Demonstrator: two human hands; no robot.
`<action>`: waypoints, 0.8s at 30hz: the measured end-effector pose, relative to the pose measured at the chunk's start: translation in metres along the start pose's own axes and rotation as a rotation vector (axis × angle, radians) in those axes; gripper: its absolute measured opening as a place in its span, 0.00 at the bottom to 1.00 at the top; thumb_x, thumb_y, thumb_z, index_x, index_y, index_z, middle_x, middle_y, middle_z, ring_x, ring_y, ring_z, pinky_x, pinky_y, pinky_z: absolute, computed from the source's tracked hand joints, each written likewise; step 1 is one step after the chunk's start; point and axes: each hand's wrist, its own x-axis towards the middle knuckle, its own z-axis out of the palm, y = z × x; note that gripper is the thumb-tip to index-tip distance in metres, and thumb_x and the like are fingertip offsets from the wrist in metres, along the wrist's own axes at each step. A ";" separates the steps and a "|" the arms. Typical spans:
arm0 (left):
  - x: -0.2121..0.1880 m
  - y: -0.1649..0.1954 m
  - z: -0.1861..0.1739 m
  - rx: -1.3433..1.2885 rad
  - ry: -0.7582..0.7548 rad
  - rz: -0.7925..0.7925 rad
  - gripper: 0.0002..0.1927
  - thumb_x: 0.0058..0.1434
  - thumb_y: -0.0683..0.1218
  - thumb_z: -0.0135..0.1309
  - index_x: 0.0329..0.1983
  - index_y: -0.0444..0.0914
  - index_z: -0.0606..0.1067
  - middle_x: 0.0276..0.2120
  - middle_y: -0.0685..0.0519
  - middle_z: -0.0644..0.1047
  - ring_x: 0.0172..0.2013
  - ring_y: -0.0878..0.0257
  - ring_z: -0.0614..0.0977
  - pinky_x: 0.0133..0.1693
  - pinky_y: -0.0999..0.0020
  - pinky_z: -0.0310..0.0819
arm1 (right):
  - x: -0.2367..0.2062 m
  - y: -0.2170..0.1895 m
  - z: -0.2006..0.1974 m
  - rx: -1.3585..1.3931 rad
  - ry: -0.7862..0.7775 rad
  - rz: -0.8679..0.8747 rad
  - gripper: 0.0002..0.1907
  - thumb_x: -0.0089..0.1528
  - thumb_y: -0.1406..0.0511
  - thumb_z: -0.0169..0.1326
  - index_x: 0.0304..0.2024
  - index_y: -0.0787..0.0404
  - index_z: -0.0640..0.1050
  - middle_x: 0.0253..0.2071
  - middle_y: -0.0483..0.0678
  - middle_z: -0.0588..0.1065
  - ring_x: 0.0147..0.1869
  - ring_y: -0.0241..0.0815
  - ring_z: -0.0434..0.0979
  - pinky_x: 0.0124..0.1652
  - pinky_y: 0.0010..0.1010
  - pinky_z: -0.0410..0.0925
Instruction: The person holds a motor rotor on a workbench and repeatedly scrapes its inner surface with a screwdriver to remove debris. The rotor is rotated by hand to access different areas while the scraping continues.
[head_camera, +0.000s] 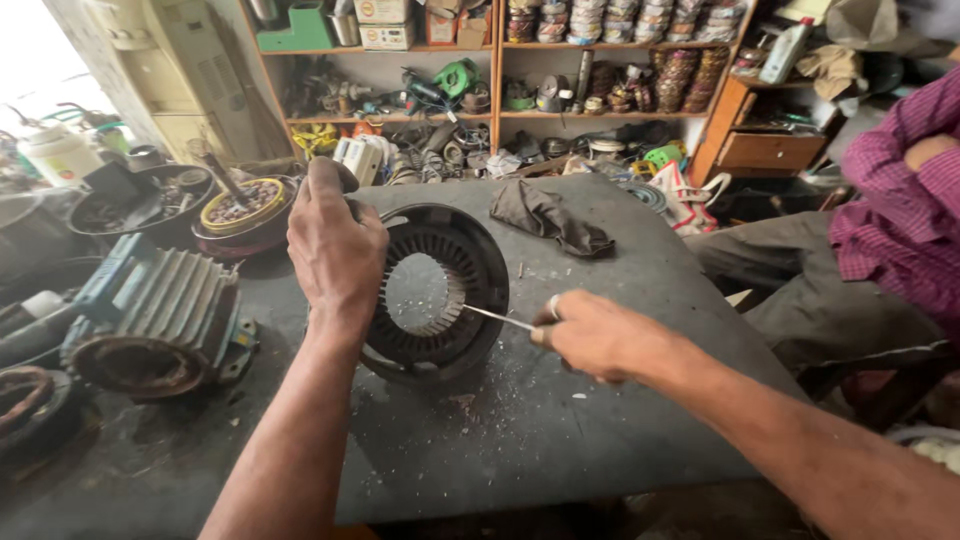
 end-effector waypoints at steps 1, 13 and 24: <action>-0.001 0.002 0.000 -0.003 -0.022 -0.015 0.12 0.59 0.37 0.57 0.45 0.33 0.70 0.40 0.40 0.79 0.40 0.39 0.81 0.41 0.45 0.72 | 0.002 0.006 0.006 0.130 -0.075 0.073 0.17 0.68 0.56 0.54 0.55 0.53 0.81 0.43 0.66 0.79 0.46 0.73 0.74 0.34 0.47 0.64; -0.007 0.062 0.004 -0.041 0.039 0.215 0.12 0.58 0.36 0.52 0.45 0.38 0.71 0.40 0.43 0.77 0.45 0.42 0.79 0.43 0.48 0.74 | -0.019 0.073 0.052 -0.521 0.555 -0.570 0.18 0.61 0.60 0.55 0.53 0.53 0.79 0.28 0.55 0.79 0.30 0.60 0.79 0.31 0.52 0.69; -0.012 0.055 0.006 0.010 0.087 0.290 0.12 0.58 0.38 0.53 0.45 0.38 0.69 0.41 0.45 0.76 0.46 0.43 0.78 0.42 0.48 0.74 | -0.015 0.050 0.058 0.209 0.219 -0.147 0.14 0.61 0.58 0.58 0.47 0.55 0.81 0.20 0.49 0.73 0.21 0.50 0.71 0.22 0.43 0.63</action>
